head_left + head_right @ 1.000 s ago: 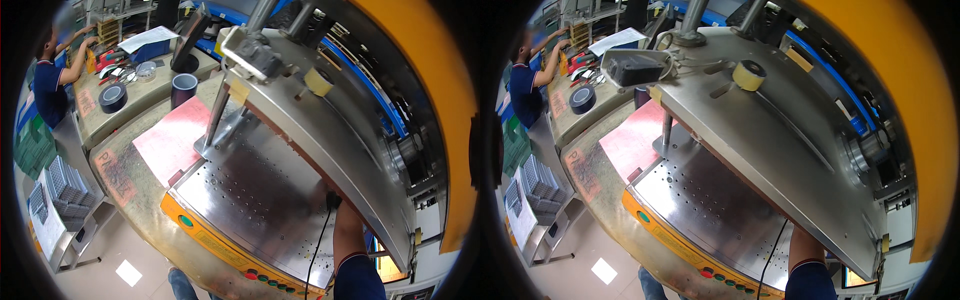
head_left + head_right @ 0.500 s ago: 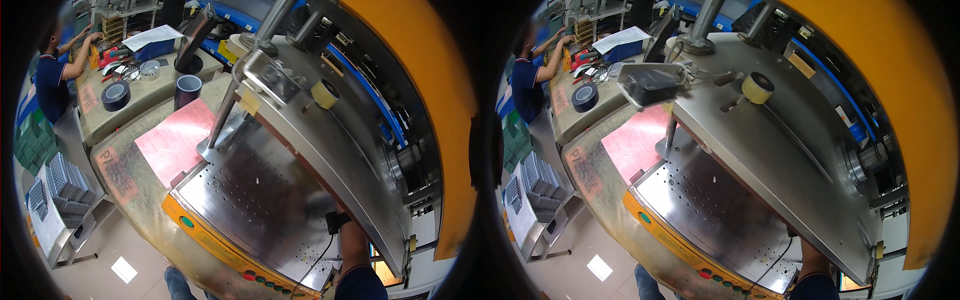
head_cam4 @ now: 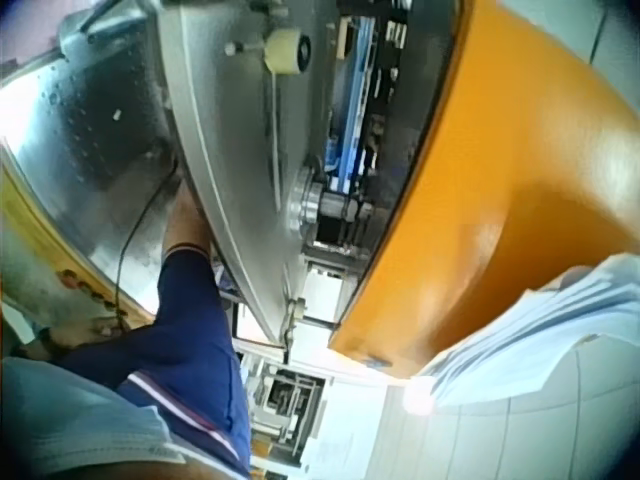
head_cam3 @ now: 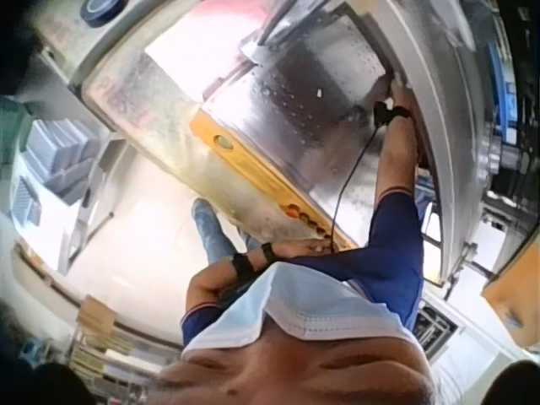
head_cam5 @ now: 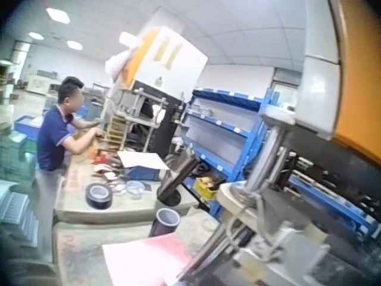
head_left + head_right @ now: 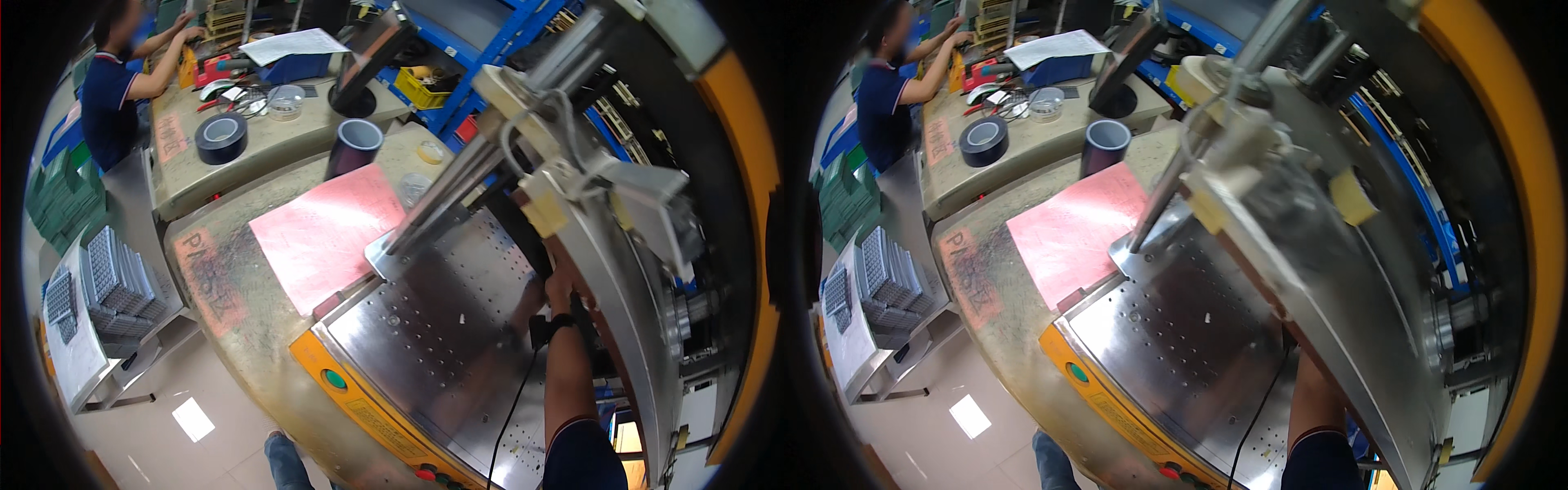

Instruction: Cleaning and organizing a fabrication workstation using brushes and moving items.

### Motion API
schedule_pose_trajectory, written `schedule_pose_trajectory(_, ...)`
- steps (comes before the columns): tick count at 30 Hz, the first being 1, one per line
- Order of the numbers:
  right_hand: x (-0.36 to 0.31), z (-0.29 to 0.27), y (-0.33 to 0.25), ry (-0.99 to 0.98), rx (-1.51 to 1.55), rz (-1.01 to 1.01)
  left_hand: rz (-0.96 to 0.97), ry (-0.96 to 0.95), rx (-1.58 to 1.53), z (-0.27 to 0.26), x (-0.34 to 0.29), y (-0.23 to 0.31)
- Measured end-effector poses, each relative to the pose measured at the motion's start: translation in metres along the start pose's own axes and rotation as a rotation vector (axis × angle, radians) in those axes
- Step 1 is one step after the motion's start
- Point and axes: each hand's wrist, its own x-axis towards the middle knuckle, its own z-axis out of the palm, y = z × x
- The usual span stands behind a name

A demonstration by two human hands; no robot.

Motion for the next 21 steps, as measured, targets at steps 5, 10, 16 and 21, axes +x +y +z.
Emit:
schedule_pose_trajectory(5,0.094,0.010,-0.012,-0.117,-0.012,-0.100,0.002,0.034,-0.111,-0.014,-0.008,0.013)
schedule_pose_trajectory(10,0.092,-0.038,-0.067,-0.156,0.290,-0.174,0.011,0.032,-0.124,-0.028,-0.008,0.012)
schedule_pose_trajectory(16,0.046,-0.094,-0.088,-0.376,0.568,-0.544,-0.005,0.034,-0.133,-0.042,-0.007,0.006)
schedule_pose_trajectory(21,0.084,-0.080,-0.064,-0.122,0.435,-0.478,-0.056,-0.005,-0.134,-0.044,-0.004,-0.005)
